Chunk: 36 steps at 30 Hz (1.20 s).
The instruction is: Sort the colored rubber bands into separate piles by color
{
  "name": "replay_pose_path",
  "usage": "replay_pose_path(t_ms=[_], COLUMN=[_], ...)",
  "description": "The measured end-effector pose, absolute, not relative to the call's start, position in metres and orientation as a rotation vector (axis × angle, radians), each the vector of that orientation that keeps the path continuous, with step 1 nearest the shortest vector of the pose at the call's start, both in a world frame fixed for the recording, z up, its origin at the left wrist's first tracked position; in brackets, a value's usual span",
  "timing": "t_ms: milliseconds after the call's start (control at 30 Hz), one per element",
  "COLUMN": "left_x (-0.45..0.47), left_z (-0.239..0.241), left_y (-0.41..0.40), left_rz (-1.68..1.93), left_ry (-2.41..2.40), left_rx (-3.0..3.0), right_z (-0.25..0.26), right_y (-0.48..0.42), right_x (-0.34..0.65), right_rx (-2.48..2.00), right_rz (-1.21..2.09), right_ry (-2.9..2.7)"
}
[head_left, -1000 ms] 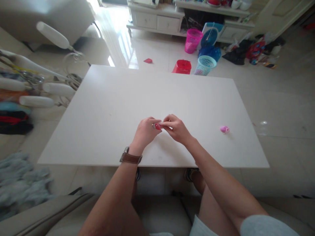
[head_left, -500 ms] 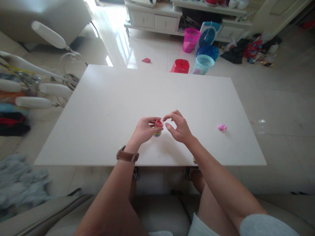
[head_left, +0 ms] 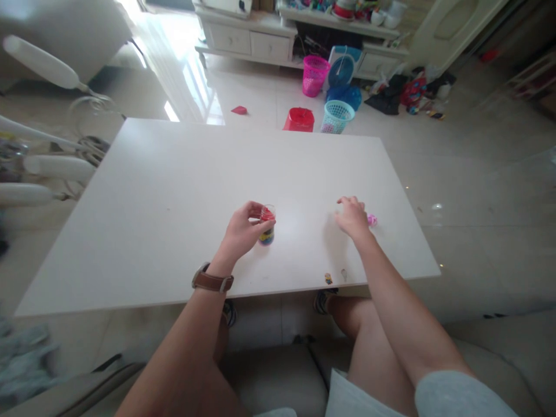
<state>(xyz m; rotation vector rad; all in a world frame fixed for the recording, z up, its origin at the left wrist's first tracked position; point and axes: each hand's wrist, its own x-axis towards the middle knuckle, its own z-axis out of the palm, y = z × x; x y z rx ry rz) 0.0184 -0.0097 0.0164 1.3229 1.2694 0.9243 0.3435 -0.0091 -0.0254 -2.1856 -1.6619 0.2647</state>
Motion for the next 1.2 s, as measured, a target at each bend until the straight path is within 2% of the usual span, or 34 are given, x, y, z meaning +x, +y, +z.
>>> replay_pose_path(t_ms=[133,267,467,567,667,1033,1200], left_x=[0.024,0.030,0.040,0.045,0.046,0.046,0.042], left_z=[0.020,0.018,0.011,0.010,0.009,0.015,0.018], left_y=[-0.011,-0.010,-0.013,-0.016,-0.019,-0.037,-0.035], left_rz=[0.928,0.889,0.787,0.765,0.759,0.866,0.932], left_ry=[1.211,1.154,1.107,1.087,1.099,1.301,1.219], left_rx=[1.298,1.342,1.514,1.618,1.672,1.951,1.838], right_z=[-0.041,-0.044,-0.027,-0.004,0.014,0.016,0.021], right_y=[-0.034,-0.046,-0.022,-0.021,-0.027,-0.030,-0.031], right_x=[0.424,0.447,0.381,0.324,0.283,0.267,0.264], right_rx=[-2.309,-2.230,-1.936,-1.449,-1.188,-1.168,-1.074], right_rz=[0.201,0.272,0.508,0.961,1.173,1.284,1.297], right_ry=[-1.380,-1.382,-1.524,-1.619,-1.652,-1.613,-1.563])
